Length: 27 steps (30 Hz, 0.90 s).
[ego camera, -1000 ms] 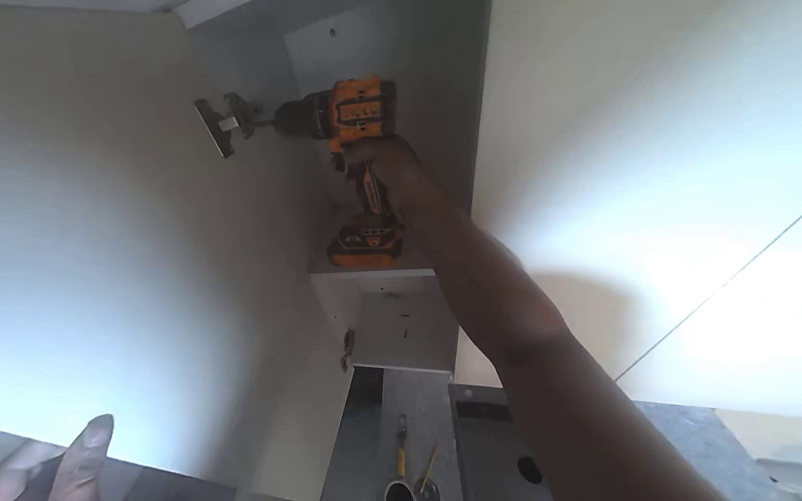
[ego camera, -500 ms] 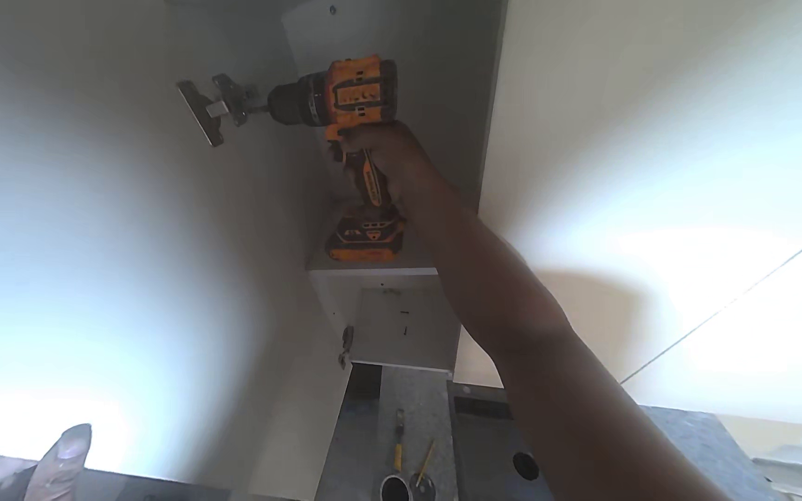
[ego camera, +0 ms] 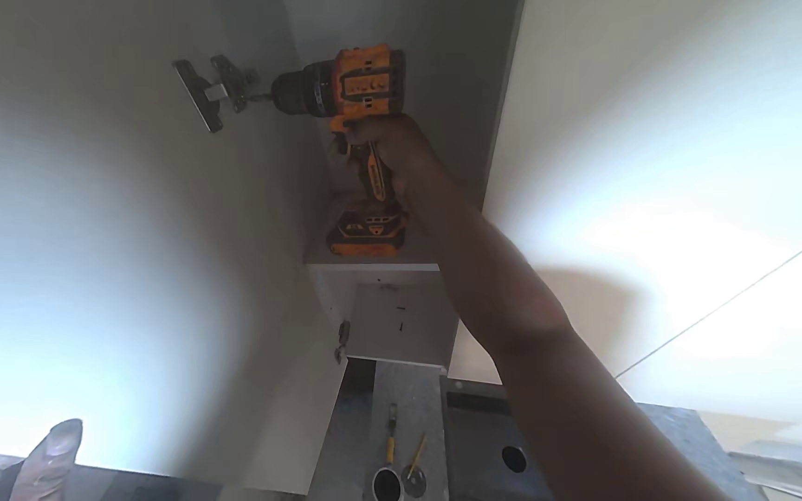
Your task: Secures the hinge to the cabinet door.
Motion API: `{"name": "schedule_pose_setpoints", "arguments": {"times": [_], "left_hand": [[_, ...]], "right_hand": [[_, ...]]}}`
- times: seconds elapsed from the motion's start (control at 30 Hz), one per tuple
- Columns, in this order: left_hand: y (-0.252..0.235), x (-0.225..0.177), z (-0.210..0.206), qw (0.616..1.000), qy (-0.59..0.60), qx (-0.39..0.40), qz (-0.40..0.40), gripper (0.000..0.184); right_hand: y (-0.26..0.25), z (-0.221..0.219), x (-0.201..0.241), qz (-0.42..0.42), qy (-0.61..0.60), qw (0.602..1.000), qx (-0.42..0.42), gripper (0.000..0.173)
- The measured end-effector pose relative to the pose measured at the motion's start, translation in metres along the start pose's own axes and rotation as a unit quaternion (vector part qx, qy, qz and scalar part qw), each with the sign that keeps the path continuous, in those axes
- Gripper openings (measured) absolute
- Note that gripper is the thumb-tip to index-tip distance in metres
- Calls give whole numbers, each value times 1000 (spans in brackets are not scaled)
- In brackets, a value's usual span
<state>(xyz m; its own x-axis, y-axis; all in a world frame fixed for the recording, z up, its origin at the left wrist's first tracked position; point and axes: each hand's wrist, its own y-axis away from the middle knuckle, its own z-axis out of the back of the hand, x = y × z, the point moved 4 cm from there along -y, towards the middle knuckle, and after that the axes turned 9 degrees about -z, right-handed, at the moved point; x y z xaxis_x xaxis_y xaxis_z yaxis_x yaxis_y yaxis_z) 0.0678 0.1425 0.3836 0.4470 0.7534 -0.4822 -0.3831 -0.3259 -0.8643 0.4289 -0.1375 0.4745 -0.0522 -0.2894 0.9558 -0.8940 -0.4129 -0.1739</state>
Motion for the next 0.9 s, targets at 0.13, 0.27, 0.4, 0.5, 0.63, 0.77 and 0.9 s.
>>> {"name": "schedule_pose_setpoints", "arguments": {"times": [0.13,0.27,0.4,0.5,0.63,0.77,0.9], "left_hand": [[0,0,0,1000,-1,-1,-2,8],[0,0,0,1000,-5,3,-1,6],[-1,0,0,1000,-2,2,8,7],[3,2,2,999,-6,-39,-3,6],[0,1,0,1000,5,-12,6,6],[0,6,2,1000,9,1,1,7],[6,26,14,1000,3,6,-30,10]], "right_hand": [[-1,0,-1,9,1,1000,8,26],[0,0,0,10,0,1000,10,24],[2,0,1,10,-8,1000,8,25],[0,0,2,14,-10,1000,12,23],[-1,-1,2,16,-9,1000,17,24],[-4,1,-1,16,6,1000,14,26],[-4,1,-2,16,-2,1000,21,23]]}}
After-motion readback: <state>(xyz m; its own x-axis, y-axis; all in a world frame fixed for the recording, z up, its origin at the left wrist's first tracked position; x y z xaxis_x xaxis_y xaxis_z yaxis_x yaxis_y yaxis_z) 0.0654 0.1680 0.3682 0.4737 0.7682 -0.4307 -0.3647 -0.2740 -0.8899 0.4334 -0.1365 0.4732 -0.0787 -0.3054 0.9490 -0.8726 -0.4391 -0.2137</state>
